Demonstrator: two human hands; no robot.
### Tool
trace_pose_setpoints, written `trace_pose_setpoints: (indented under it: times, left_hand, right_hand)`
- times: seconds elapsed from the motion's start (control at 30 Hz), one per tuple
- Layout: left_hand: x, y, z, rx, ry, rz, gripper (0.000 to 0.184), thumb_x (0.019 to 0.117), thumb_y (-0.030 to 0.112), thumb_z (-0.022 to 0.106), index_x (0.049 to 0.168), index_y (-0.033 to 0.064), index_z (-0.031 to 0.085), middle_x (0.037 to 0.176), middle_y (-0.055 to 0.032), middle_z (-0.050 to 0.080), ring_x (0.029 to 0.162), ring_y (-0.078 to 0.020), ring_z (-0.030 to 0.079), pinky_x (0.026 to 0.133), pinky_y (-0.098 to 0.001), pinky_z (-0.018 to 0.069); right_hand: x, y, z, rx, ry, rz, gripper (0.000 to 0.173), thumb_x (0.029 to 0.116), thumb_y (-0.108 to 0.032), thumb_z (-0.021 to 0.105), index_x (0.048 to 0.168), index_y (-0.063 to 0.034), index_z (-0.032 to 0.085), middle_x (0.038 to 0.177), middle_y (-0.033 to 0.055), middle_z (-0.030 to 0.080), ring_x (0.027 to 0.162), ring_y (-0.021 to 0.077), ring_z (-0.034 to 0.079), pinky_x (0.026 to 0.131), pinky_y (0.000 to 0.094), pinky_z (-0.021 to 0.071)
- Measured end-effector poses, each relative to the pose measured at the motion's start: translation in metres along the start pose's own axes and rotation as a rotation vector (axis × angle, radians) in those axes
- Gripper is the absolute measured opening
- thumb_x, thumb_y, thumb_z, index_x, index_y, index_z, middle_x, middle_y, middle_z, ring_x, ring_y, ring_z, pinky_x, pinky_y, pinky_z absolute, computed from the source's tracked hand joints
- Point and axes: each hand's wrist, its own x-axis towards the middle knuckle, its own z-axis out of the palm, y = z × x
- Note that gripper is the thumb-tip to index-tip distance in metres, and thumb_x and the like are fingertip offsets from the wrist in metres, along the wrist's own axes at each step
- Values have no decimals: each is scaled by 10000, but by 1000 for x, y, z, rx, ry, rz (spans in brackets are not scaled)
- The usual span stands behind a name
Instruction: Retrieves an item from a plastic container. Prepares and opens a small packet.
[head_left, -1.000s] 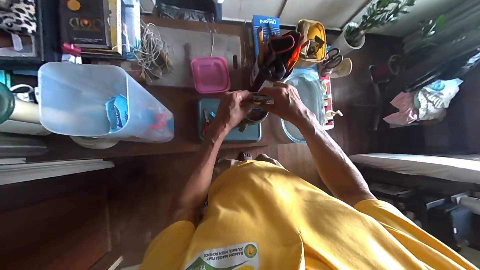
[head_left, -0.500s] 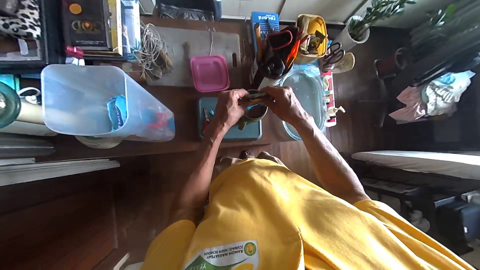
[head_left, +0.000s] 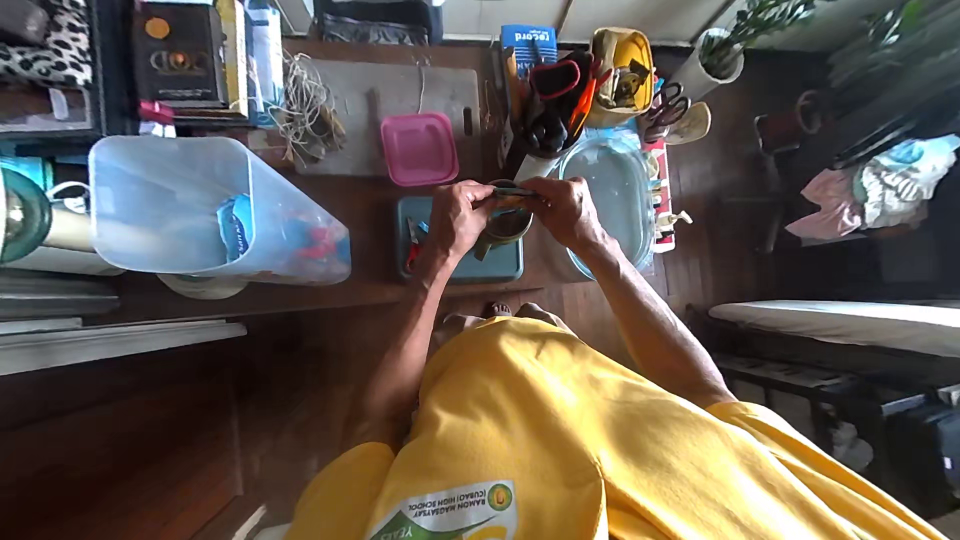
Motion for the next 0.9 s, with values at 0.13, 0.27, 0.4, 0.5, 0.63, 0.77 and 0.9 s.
trace_pose_setpoints:
  times: [0.13,0.27,0.4,0.5,0.63,0.77,0.9]
  left_hand:
    - [0,-1,-3,-20,0,24,164,938,196,731,965,52,806,988,-95,776,932,-158,740,906,-354,575]
    - [-1,0,-5,-59,12,11,165,931,165,731,1033,57,802,1004,-90,780,944,-140,744,912,-328,579]
    - [-1,2,-3,-95,18,-5,208,942,132,712,1125,55,772,1032,-84,774,925,-108,742,884,-273,594]
    - [-2,2,-2,-26,7,12,175,943,140,707,1067,41,782,1023,-107,770,930,-151,742,892,-312,586]
    - [-3,-1,-1,-46,11,3,172,936,107,693,1066,33,778,1010,-116,770,935,-156,740,889,-314,581]
    - [-2,2,-5,-98,-94,-55,343,939,187,733,1246,38,700,1096,-125,743,921,-170,739,854,-335,612]
    - [-1,-1,-3,-2,-64,38,162,960,142,678,1034,28,767,1020,-126,747,935,-192,719,886,-348,572]
  right_hand:
    - [0,2,-4,22,-26,-24,201,975,-147,668,1132,-56,758,998,124,759,885,232,733,838,413,595]
    - [0,7,-7,23,-43,-15,208,976,-115,654,1156,-47,735,1003,120,743,841,217,713,794,399,593]
    - [-2,5,-3,-25,31,-4,142,970,-112,660,1047,-34,751,909,128,756,803,258,731,774,466,585]
    - [-3,6,0,-34,48,-3,142,972,-119,657,1038,-37,752,903,123,756,798,253,728,764,462,582]
    - [-4,7,0,1,55,-3,152,971,-117,663,1056,-29,753,942,121,758,828,222,730,781,402,593]
    - [-4,8,0,19,50,8,151,966,-107,672,1056,-18,753,968,128,752,848,220,727,804,390,595]
    - [-3,9,-1,39,19,-3,154,971,-117,658,1046,-23,755,965,121,741,824,208,713,772,383,595]
